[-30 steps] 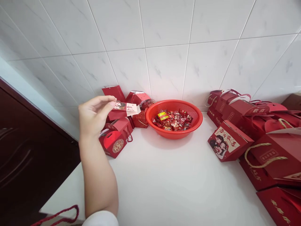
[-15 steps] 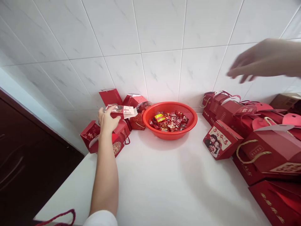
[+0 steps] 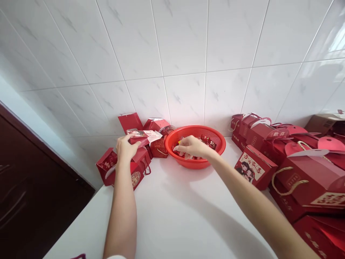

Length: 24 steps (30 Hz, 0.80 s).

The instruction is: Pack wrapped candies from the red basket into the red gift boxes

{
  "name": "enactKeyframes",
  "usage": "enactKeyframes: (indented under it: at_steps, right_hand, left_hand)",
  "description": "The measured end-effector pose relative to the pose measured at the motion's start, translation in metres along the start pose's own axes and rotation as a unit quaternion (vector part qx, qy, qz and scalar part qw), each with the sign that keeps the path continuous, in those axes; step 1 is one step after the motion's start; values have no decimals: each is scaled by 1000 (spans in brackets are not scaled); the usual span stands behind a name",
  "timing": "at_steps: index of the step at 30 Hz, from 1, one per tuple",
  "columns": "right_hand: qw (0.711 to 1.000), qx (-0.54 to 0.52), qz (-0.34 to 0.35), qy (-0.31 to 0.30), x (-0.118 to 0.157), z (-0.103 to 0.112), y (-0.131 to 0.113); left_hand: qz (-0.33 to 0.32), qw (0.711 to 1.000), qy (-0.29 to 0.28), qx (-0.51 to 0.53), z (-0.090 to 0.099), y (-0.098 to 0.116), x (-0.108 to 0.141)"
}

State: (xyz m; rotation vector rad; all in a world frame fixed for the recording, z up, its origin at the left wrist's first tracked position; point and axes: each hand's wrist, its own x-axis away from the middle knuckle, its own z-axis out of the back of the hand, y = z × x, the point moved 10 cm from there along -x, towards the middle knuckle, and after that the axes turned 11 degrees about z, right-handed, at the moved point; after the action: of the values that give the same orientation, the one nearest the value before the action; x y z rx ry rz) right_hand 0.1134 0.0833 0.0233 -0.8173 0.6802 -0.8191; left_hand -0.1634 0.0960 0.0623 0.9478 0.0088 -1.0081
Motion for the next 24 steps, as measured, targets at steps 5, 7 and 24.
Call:
enactKeyframes:
  at_steps: [5,7,24]
  right_hand:
    - [988,-151,-17,18,-21,-37,16]
    - [979,-198,-37,43,-29,-45,21]
    - [934,-247,123,228,10,67,-19]
  left_hand:
    - [50,998,-22,11,-1,-12,-4]
    - [56,998,-18,24,6,-13,-6]
    - [-213,946,-245,6,7,93,89]
